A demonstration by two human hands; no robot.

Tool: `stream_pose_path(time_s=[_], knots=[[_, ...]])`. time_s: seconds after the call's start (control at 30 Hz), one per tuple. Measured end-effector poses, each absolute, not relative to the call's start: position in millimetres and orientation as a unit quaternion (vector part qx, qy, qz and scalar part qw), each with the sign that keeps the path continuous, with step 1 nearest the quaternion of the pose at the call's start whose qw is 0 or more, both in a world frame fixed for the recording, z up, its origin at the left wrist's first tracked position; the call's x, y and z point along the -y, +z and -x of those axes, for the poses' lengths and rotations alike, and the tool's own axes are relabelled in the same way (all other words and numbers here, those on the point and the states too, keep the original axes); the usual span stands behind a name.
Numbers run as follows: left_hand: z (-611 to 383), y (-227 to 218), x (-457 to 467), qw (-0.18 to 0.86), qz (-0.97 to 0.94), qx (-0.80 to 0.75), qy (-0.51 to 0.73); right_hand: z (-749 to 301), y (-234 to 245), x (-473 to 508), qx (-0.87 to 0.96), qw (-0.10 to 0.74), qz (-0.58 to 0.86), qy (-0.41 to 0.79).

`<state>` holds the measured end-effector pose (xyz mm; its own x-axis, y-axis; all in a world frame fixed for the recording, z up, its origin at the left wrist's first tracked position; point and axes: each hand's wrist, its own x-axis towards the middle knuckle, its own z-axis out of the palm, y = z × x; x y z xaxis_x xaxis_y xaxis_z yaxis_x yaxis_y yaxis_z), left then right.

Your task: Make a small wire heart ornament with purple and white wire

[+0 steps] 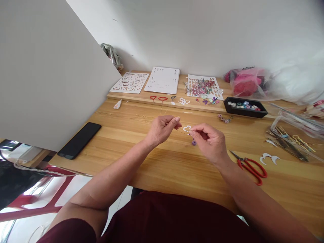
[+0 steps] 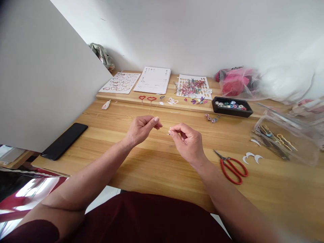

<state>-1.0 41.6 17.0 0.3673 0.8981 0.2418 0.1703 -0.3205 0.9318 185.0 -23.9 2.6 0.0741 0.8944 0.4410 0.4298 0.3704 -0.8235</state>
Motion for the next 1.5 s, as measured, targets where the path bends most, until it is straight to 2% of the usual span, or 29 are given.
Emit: stream_pose_path(time_s=[0.23,0.47,0.77,1.1,1.5], knots=[[-0.6,-7.1,-41.7,0.502,-0.679,-0.340,0.414,-184.3,-3.8,21.2,0.652,0.509,0.513,0.230],[5.9,-9.7,-45.1,0.503,-0.638,-0.374,0.448,-183.5,-9.9,20.8,0.661,0.486,0.532,0.209],[6.0,-9.0,-44.8,0.481,-0.734,-0.355,0.321,-181.5,-10.2,21.5,0.681,0.451,0.548,0.183],[5.9,-10.6,-44.2,0.513,-0.709,-0.381,0.297,-179.6,-10.1,23.7,0.711,0.428,0.545,0.121],[4.1,-6.9,-42.1,0.531,-0.689,-0.394,0.297,-177.6,-9.0,24.0,0.700,0.432,0.552,0.139]])
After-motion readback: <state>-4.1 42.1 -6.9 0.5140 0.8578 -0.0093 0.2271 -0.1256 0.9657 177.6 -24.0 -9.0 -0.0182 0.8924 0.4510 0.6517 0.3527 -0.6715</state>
